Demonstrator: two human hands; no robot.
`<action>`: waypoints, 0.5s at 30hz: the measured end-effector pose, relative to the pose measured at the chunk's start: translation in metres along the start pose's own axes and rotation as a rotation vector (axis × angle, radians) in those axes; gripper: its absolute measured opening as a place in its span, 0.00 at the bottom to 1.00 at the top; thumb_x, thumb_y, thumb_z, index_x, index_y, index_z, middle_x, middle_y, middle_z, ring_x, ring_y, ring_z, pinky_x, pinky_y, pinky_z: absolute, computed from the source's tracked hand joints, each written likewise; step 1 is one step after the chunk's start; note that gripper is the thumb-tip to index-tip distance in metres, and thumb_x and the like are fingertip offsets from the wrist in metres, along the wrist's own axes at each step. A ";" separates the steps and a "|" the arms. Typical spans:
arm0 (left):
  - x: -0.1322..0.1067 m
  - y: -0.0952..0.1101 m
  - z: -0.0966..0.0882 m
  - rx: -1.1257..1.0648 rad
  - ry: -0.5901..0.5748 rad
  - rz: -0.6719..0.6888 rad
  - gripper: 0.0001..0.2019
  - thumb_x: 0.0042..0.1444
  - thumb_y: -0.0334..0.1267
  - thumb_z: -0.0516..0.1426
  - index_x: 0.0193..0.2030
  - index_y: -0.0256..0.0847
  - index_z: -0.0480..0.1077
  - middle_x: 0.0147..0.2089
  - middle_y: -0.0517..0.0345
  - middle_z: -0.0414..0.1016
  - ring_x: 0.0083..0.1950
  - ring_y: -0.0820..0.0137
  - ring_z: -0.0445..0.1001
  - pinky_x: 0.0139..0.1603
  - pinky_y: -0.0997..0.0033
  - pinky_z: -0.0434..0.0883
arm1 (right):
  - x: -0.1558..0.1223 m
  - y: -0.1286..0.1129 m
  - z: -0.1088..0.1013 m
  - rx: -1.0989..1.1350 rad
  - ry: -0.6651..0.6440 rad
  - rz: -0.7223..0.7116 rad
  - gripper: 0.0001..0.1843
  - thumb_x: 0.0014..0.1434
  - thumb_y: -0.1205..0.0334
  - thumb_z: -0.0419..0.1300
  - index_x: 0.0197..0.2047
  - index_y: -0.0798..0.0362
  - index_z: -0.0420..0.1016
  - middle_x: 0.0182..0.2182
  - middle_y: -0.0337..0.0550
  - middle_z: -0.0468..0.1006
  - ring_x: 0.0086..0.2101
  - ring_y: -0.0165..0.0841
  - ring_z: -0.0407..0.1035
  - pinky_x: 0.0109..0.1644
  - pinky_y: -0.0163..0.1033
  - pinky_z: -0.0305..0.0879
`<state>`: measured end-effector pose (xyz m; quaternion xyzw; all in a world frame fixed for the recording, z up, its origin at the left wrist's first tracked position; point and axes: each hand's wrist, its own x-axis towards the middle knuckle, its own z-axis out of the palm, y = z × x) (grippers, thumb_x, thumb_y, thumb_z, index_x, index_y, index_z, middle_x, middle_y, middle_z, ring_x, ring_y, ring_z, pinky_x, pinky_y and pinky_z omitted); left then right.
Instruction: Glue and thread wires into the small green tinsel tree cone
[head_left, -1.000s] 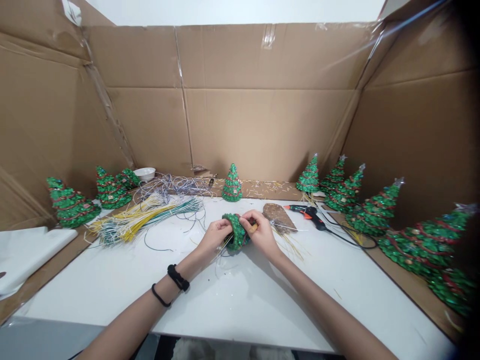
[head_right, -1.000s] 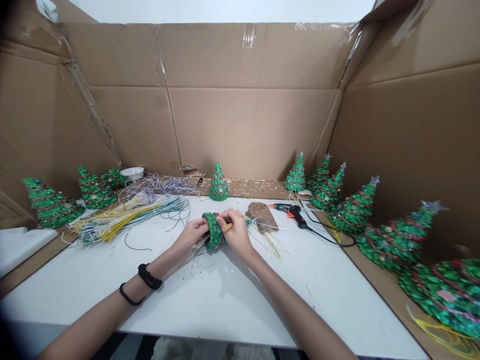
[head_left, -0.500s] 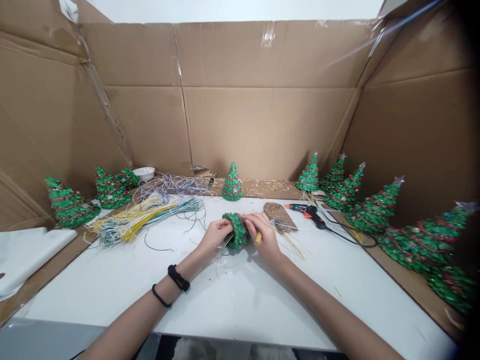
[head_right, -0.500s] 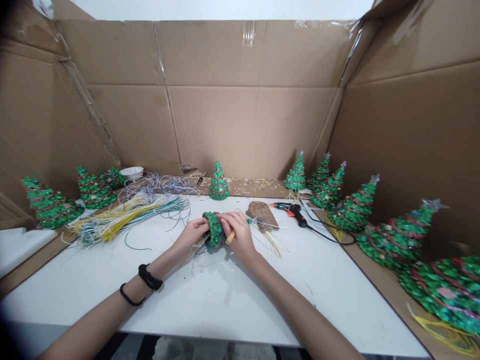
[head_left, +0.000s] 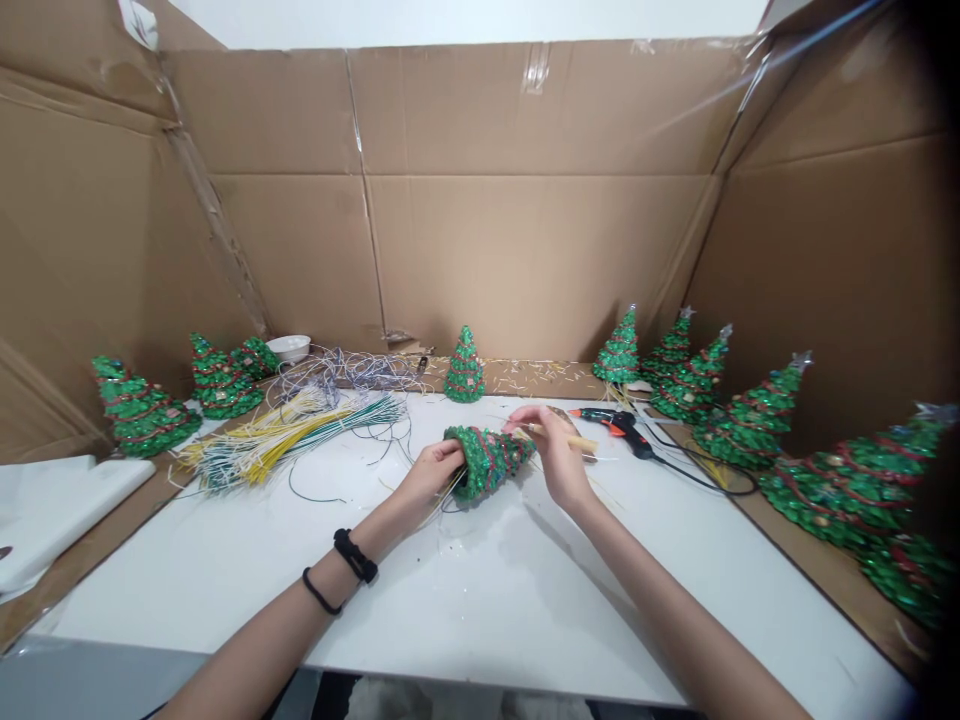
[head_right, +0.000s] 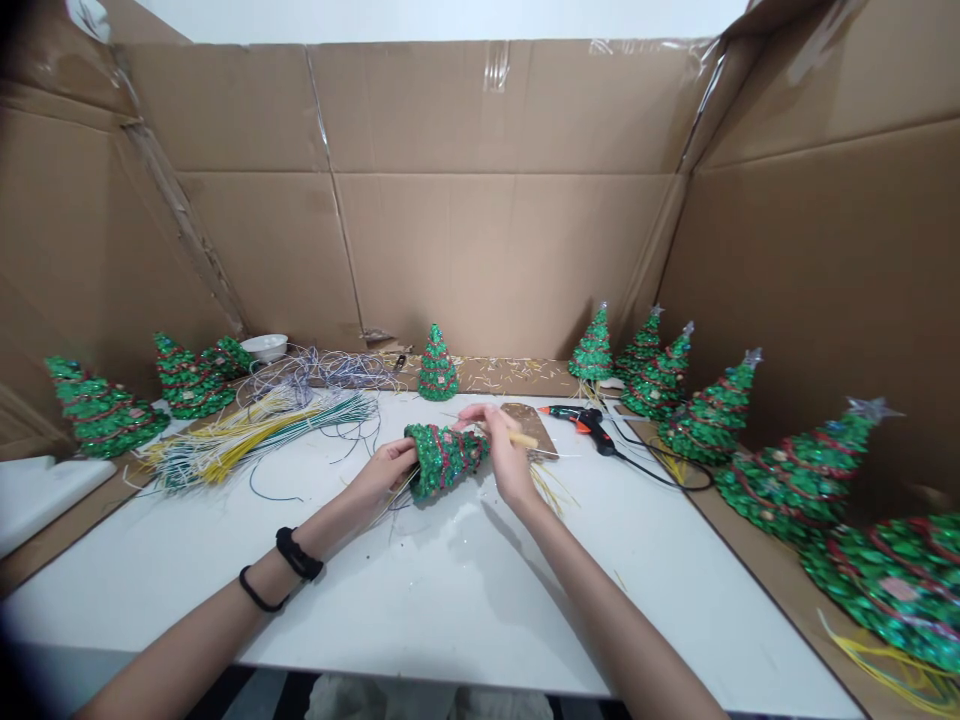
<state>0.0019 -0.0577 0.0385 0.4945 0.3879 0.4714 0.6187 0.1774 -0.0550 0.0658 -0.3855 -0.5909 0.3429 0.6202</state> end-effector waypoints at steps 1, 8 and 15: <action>0.001 -0.001 -0.001 -0.009 -0.008 -0.002 0.10 0.47 0.41 0.61 0.34 0.36 0.76 0.12 0.70 0.54 0.18 0.78 0.55 0.24 0.76 0.55 | 0.000 0.000 0.002 0.018 -0.047 0.002 0.21 0.60 0.44 0.46 0.24 0.49 0.62 0.21 0.40 0.69 0.31 0.36 0.69 0.40 0.42 0.65; 0.005 -0.008 -0.004 -0.061 -0.076 -0.016 0.14 0.48 0.42 0.62 0.40 0.36 0.76 0.17 0.64 0.67 0.18 0.78 0.59 0.23 0.76 0.57 | -0.002 0.008 0.010 0.113 -0.159 0.047 0.25 0.59 0.44 0.48 0.17 0.49 0.55 0.18 0.38 0.62 0.28 0.34 0.67 0.40 0.43 0.66; 0.004 -0.010 -0.004 -0.119 -0.118 -0.001 0.18 0.47 0.42 0.63 0.46 0.38 0.74 0.32 0.57 0.78 0.28 0.73 0.72 0.29 0.76 0.64 | -0.004 0.001 0.012 0.035 -0.166 0.052 0.27 0.59 0.40 0.48 0.17 0.49 0.54 0.17 0.38 0.63 0.27 0.34 0.66 0.39 0.42 0.66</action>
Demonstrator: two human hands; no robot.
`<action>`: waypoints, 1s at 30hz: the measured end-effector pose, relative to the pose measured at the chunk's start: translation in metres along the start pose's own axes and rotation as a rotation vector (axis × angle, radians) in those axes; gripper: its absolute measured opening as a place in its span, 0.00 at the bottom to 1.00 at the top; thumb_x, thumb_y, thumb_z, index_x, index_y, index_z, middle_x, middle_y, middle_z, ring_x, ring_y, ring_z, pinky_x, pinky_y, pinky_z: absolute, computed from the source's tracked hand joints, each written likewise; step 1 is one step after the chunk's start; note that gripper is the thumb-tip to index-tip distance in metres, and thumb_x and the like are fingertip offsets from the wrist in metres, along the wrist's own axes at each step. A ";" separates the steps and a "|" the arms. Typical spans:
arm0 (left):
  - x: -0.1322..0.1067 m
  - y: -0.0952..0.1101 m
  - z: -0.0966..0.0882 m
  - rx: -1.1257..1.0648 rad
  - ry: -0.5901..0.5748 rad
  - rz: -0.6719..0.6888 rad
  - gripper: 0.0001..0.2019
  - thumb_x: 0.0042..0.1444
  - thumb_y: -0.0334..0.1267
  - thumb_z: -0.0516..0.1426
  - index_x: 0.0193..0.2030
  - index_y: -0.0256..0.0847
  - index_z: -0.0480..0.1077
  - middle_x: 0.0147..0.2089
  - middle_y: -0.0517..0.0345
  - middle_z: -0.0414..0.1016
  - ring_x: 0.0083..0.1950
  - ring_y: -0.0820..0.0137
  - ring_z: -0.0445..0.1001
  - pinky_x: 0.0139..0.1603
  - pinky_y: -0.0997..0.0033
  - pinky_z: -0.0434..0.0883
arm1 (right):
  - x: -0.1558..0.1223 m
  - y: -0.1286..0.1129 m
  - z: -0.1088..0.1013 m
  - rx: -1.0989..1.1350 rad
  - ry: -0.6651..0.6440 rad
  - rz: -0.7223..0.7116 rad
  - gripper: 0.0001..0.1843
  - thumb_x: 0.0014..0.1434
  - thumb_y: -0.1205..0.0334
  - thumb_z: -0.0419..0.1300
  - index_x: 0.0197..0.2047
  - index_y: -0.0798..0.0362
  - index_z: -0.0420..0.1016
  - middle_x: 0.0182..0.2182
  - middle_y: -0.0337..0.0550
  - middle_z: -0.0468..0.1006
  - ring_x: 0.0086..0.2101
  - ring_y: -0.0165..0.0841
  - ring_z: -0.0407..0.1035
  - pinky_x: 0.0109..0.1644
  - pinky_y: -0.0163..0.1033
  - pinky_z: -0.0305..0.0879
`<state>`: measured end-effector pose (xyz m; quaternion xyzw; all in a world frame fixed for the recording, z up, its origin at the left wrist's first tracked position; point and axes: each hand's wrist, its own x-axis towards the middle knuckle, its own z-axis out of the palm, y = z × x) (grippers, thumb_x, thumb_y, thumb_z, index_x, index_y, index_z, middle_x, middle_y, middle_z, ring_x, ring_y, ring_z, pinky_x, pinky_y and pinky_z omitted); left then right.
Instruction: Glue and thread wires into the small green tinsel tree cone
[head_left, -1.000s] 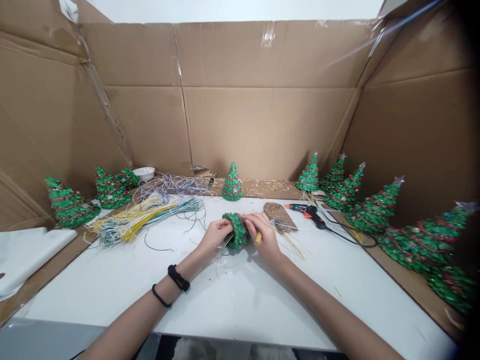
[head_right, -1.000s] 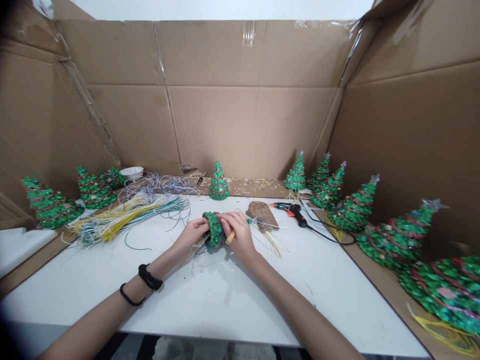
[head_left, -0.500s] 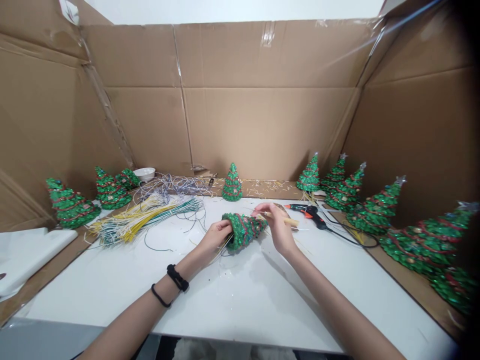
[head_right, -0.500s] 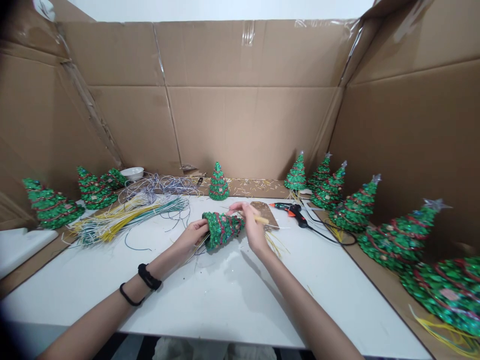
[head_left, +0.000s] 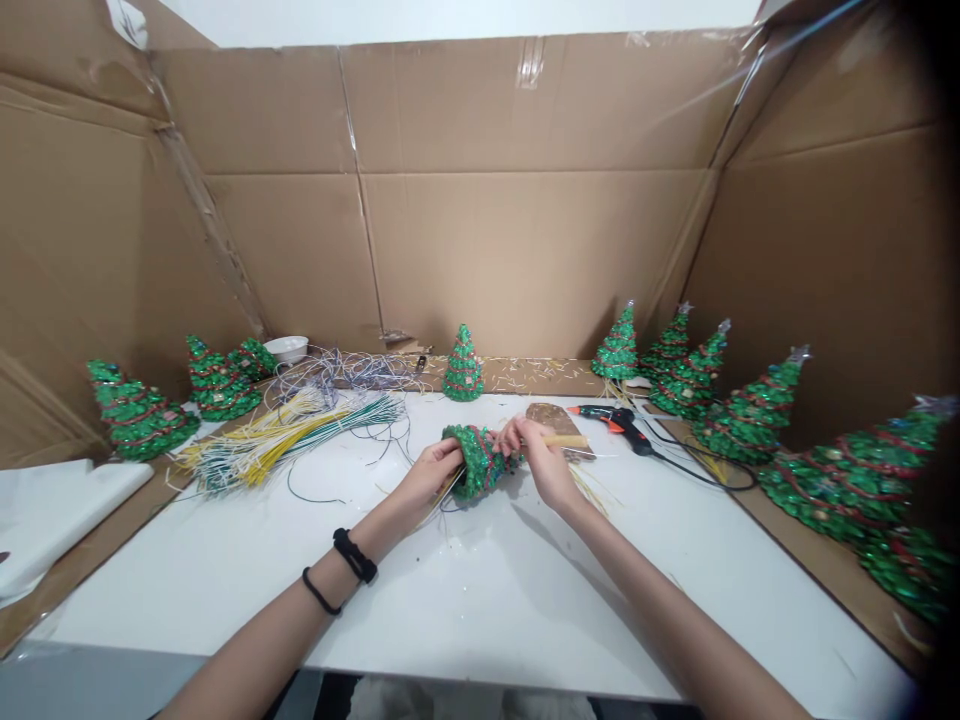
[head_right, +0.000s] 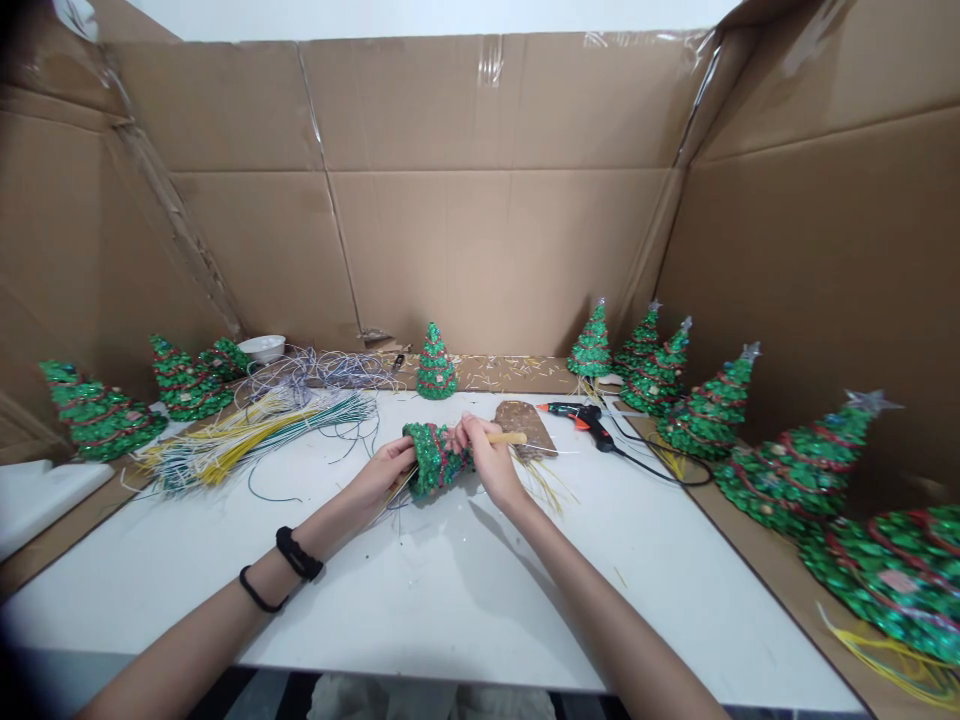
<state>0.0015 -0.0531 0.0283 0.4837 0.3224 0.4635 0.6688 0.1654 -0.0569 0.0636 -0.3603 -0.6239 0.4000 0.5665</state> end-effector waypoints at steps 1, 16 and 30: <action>0.000 0.000 0.000 -0.005 -0.005 0.005 0.19 0.47 0.43 0.63 0.46 0.38 0.74 0.34 0.56 0.78 0.30 0.72 0.73 0.31 0.75 0.65 | 0.000 -0.002 0.001 -0.017 -0.003 -0.002 0.27 0.59 0.39 0.47 0.17 0.49 0.55 0.17 0.38 0.63 0.27 0.33 0.65 0.38 0.42 0.66; 0.001 0.001 0.001 -0.055 -0.002 0.012 0.16 0.45 0.43 0.65 0.39 0.35 0.76 0.35 0.53 0.79 0.32 0.71 0.74 0.33 0.75 0.67 | 0.018 -0.020 0.012 -0.179 -0.083 0.093 0.24 0.59 0.49 0.47 0.15 0.50 0.56 0.13 0.35 0.61 0.20 0.30 0.63 0.28 0.36 0.58; -0.001 0.003 -0.002 -0.043 -0.044 0.012 0.19 0.48 0.45 0.63 0.43 0.36 0.75 0.37 0.53 0.79 0.35 0.70 0.75 0.36 0.75 0.68 | 0.055 -0.030 0.009 -0.124 -0.355 0.313 0.19 0.56 0.65 0.44 0.14 0.50 0.53 0.08 0.35 0.61 0.17 0.30 0.67 0.27 0.33 0.61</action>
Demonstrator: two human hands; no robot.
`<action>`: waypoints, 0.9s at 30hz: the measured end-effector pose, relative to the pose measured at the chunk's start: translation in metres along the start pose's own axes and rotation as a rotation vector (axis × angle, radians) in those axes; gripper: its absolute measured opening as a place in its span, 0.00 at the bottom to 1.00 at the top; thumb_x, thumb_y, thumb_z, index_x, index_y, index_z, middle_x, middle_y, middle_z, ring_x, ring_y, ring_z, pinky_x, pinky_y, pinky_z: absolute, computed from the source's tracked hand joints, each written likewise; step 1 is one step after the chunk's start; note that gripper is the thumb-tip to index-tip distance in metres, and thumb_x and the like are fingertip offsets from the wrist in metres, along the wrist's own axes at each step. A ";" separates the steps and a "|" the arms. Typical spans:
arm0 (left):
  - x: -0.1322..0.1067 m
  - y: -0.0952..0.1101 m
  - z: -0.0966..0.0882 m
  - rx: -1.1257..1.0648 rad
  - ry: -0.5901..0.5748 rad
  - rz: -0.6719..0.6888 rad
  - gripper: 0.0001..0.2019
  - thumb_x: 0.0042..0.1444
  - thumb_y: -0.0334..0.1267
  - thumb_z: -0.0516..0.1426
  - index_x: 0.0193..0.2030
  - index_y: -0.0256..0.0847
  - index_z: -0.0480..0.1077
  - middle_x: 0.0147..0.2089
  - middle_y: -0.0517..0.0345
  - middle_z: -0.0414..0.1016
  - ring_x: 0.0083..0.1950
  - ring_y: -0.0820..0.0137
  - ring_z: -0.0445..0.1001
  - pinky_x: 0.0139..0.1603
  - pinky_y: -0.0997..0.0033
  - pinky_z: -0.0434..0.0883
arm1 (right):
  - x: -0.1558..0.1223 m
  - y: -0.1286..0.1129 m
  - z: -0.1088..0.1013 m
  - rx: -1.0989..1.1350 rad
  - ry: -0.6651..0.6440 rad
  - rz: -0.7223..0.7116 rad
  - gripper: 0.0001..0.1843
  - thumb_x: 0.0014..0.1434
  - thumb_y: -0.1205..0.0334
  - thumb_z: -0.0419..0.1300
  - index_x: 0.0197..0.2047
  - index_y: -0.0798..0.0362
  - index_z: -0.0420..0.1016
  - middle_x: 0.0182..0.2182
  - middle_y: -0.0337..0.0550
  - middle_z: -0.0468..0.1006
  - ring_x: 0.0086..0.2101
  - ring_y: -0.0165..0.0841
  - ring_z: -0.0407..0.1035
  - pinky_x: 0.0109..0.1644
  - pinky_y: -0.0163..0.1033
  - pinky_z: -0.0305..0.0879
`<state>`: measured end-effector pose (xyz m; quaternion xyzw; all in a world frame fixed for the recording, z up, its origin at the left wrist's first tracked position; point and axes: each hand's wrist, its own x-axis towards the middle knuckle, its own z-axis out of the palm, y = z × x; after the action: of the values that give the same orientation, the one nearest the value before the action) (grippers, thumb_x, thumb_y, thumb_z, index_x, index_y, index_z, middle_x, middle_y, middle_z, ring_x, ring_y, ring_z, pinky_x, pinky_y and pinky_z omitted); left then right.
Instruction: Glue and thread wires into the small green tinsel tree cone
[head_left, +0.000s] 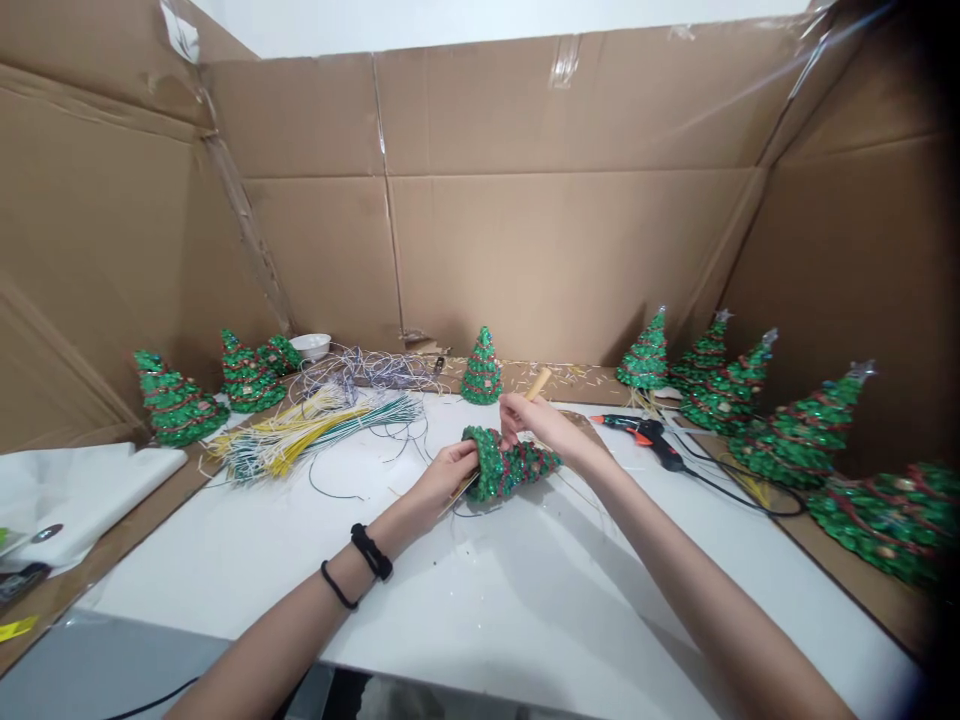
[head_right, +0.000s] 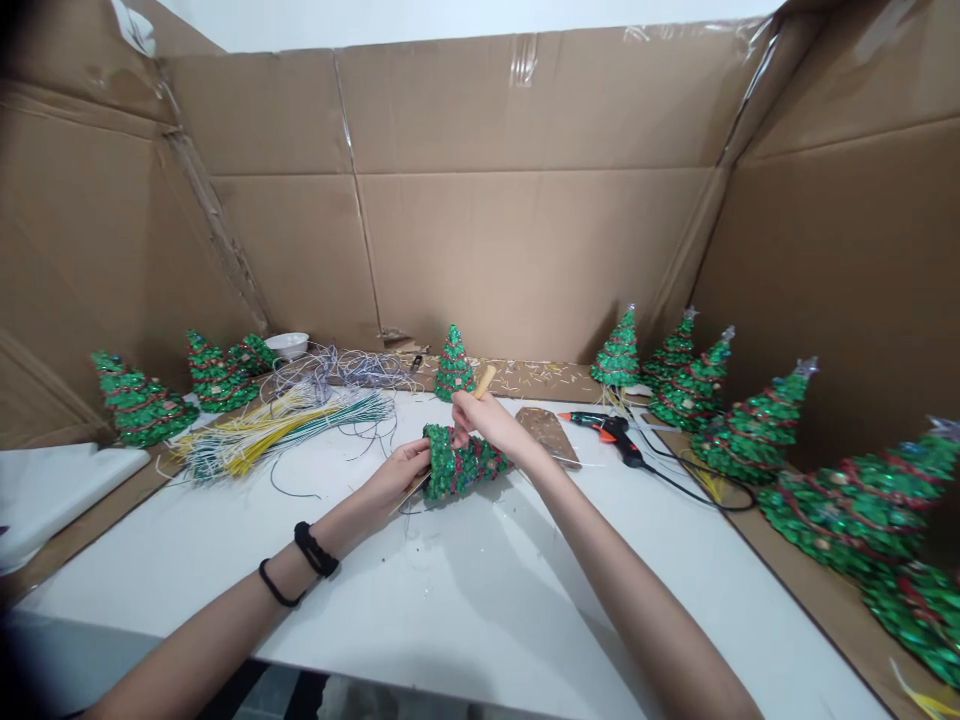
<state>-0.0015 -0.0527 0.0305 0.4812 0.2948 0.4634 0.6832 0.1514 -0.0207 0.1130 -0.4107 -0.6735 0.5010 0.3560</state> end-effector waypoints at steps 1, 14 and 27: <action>0.000 0.000 0.000 0.004 0.001 -0.003 0.19 0.48 0.45 0.63 0.44 0.36 0.75 0.37 0.53 0.79 0.35 0.70 0.75 0.37 0.75 0.68 | 0.001 0.000 0.000 0.004 -0.003 -0.001 0.19 0.56 0.65 0.44 0.14 0.50 0.53 0.08 0.35 0.61 0.17 0.30 0.66 0.27 0.33 0.61; 0.001 0.004 0.000 0.061 0.046 -0.039 0.20 0.46 0.48 0.64 0.41 0.35 0.75 0.32 0.53 0.79 0.28 0.72 0.74 0.31 0.75 0.67 | -0.001 -0.004 0.003 -0.005 0.000 -0.004 0.20 0.57 0.67 0.44 0.14 0.50 0.51 0.09 0.35 0.60 0.17 0.29 0.66 0.27 0.33 0.59; -0.001 0.007 0.003 0.067 0.039 -0.058 0.20 0.46 0.49 0.63 0.39 0.34 0.75 0.32 0.52 0.79 0.27 0.72 0.73 0.29 0.75 0.66 | -0.005 -0.003 0.003 -0.106 -0.002 -0.030 0.17 0.57 0.65 0.47 0.17 0.50 0.54 0.11 0.35 0.64 0.19 0.31 0.67 0.28 0.35 0.60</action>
<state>-0.0021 -0.0538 0.0379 0.4858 0.3373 0.4427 0.6740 0.1506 -0.0269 0.1145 -0.4182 -0.7057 0.4595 0.3406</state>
